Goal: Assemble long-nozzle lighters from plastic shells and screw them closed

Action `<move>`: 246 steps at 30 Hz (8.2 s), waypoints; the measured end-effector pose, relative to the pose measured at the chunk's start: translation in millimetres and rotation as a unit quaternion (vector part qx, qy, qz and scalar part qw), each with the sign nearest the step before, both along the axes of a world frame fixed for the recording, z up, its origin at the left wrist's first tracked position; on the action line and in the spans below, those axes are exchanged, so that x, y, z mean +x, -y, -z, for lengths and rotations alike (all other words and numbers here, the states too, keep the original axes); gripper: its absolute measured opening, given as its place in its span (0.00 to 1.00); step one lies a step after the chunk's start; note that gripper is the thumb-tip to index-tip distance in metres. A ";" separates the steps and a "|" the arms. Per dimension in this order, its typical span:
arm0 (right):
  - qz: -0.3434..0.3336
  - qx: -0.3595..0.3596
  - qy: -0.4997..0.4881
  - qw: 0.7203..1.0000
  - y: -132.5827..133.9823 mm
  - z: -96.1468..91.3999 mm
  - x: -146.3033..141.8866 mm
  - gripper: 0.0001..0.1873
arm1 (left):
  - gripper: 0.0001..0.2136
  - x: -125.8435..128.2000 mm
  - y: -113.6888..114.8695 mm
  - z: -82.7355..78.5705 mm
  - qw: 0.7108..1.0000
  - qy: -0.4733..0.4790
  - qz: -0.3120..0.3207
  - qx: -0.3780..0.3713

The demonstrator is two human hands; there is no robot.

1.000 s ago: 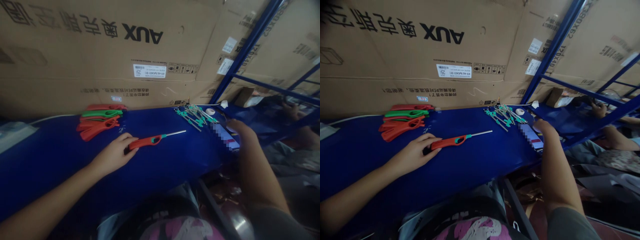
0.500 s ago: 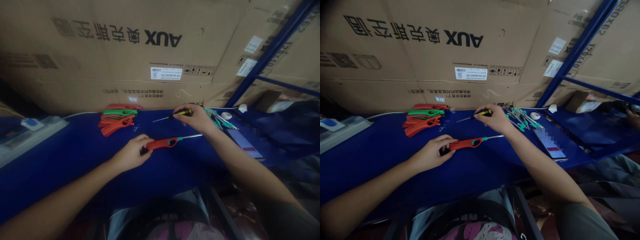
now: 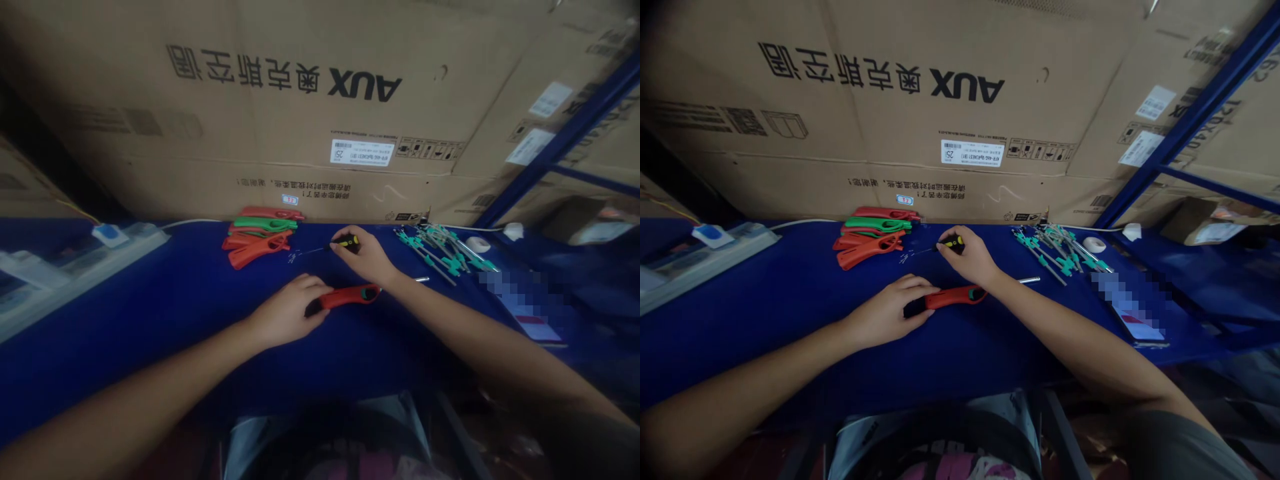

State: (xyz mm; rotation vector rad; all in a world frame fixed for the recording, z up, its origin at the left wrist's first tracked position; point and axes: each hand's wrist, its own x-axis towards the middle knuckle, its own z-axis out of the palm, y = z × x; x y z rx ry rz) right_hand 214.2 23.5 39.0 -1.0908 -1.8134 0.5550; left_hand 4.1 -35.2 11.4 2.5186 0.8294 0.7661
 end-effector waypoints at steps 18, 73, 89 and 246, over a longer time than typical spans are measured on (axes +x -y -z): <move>0.051 -0.105 -0.323 0.939 34.6 -15.6 33.7 0.16 | 0.17 7.0 5.4 2.2 0.998 0.039 -0.029 -0.046; -0.215 0.180 -0.099 0.955 88.1 -25.1 24.7 0.31 | 0.03 13.1 17.1 1.0 0.984 0.160 0.039 -0.074; -0.142 0.175 -0.040 0.973 66.3 -17.9 35.7 0.27 | 0.18 8.0 0.4 7.4 0.990 0.099 -0.036 -0.097; -0.110 0.212 0.113 0.964 59.2 -41.6 41.5 0.20 | 0.13 47.3 -9.2 6.9 0.998 0.045 0.012 -0.046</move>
